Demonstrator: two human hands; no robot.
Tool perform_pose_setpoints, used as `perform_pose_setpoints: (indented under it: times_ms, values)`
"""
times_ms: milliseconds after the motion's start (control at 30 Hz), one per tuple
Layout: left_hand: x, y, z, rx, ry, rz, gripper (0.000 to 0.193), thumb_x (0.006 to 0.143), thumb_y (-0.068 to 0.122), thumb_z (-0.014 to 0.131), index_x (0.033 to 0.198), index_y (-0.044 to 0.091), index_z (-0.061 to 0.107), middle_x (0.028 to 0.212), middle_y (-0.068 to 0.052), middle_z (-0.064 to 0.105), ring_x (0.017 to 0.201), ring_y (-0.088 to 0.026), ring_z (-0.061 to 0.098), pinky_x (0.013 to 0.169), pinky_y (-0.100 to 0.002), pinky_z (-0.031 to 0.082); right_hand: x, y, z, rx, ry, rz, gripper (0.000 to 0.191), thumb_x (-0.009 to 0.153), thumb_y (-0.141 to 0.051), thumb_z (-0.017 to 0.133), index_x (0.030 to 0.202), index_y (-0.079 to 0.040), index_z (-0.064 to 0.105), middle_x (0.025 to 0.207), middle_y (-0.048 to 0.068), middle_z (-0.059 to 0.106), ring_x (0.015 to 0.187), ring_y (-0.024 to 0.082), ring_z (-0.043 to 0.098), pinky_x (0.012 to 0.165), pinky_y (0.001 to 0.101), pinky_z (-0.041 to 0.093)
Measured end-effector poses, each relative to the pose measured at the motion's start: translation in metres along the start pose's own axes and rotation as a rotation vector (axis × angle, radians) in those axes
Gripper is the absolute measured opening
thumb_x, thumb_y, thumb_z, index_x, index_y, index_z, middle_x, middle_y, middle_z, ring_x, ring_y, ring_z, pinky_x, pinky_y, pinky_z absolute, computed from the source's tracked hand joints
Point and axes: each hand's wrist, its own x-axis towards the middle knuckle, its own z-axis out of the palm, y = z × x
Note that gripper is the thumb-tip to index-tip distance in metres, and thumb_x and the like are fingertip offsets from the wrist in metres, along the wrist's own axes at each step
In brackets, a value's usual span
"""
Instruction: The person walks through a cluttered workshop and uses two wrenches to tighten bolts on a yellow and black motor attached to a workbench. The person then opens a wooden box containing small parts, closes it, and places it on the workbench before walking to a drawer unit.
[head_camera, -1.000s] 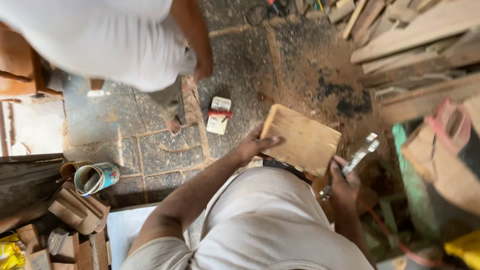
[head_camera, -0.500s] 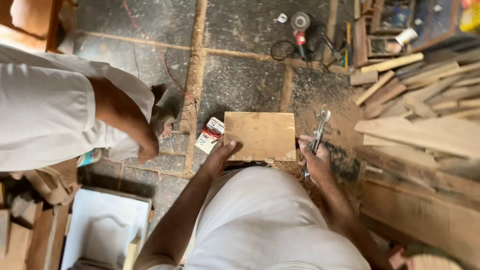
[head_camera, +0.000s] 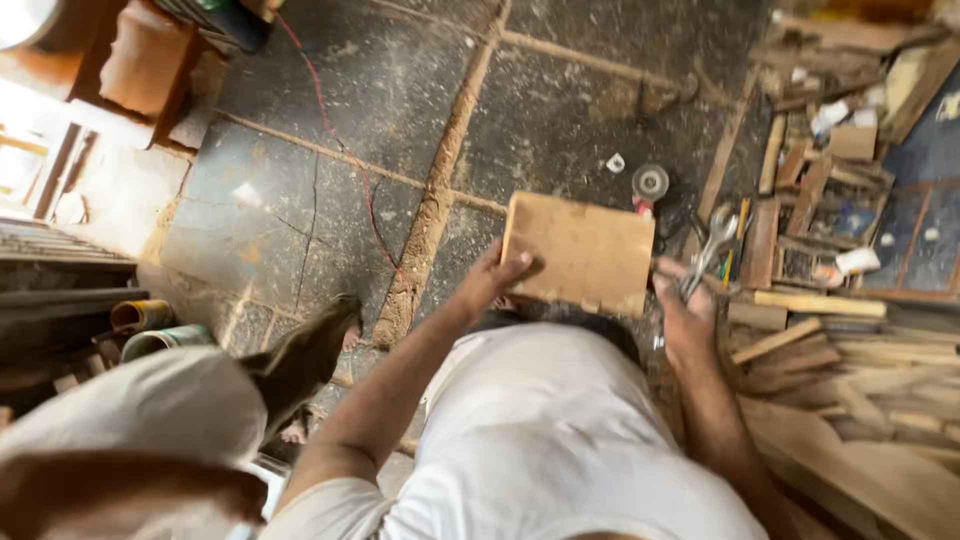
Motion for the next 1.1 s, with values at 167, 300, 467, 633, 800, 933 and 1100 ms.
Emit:
perform_pose_setpoints:
  times_ms: [167,300,467,633,800,933,1100]
  values:
    - [0.085,0.087,-0.004,0.075,0.009,0.033,0.07,0.091,0.039,0.067,0.149,0.007,0.044,0.136,-0.012,0.063,0.122,-0.025,0.064,0.096,-0.049,0.055,0.105,-0.022,0.018,-0.022,0.034,-0.026,0.033,0.1,-0.018,0.068,0.128,-0.002,0.064,0.094,0.001,0.063,0.07,0.005,0.056,0.052,0.0223,0.048]
    - [0.177,0.128,-0.019,0.102,0.098,0.061,0.074,0.093,0.037,0.073,0.151,0.005,0.041,0.139,-0.013,0.062,0.126,-0.027,0.062,0.104,-0.041,0.051,0.204,-0.043,0.033,-0.146,0.019,0.11,0.033,0.098,-0.018,0.066,0.127,-0.003,0.065,0.091,0.001,0.065,0.062,0.008,0.053,0.051,0.0239,0.047]
    - [0.301,0.204,-0.026,-0.047,0.289,0.012,0.079,0.088,0.04,0.073,0.149,0.008,0.035,0.137,-0.011,0.061,0.13,-0.03,0.06,0.102,-0.047,0.05,0.366,-0.11,0.058,-0.218,-0.102,0.121,0.031,0.099,-0.019,0.065,0.127,-0.006,0.066,0.089,0.001,0.062,0.064,0.006,0.055,0.05,0.0259,0.048]
    - [0.404,0.287,-0.018,-0.171,0.246,0.245,0.065,0.096,0.045,0.068,0.145,0.003,0.054,0.139,-0.014,0.064,0.135,-0.031,0.058,0.106,-0.043,0.053,0.527,-0.185,0.065,-0.287,-0.233,-0.116,0.03,0.102,-0.019,0.063,0.128,-0.005,0.067,0.092,0.004,0.065,0.073,0.008,0.058,0.061,0.0273,0.05]
    - [0.488,0.321,-0.021,-0.241,0.358,0.063,0.06,0.093,0.044,0.061,0.144,0.013,0.052,0.144,-0.006,0.06,0.14,-0.024,0.051,0.09,-0.05,0.055,0.634,-0.206,0.063,-0.42,-0.334,-0.4,0.026,0.105,-0.016,0.062,0.126,-0.001,0.066,0.101,0.008,0.072,0.095,0.011,0.066,0.083,0.0282,0.055]
    - [0.577,0.373,-0.008,-0.267,0.297,0.014,0.067,0.094,0.043,0.063,0.149,0.007,0.05,0.148,-0.011,0.057,0.142,-0.031,0.048,0.095,-0.049,0.056,0.72,-0.216,0.048,-0.282,-0.336,-0.219,0.032,0.102,-0.016,0.061,0.128,0.001,0.062,0.103,0.008,0.066,0.095,0.014,0.064,0.084,0.0304,0.055]
    - [0.727,0.506,0.063,-0.042,0.089,-0.033,0.079,0.088,0.047,0.063,0.155,0.013,0.037,0.151,-0.008,0.053,0.145,-0.027,0.044,0.096,-0.06,0.049,0.838,-0.267,0.007,-0.185,-0.12,-0.015,0.032,0.098,-0.018,0.061,0.125,0.0,0.065,0.103,0.007,0.071,0.091,0.015,0.067,0.084,0.031,0.055]
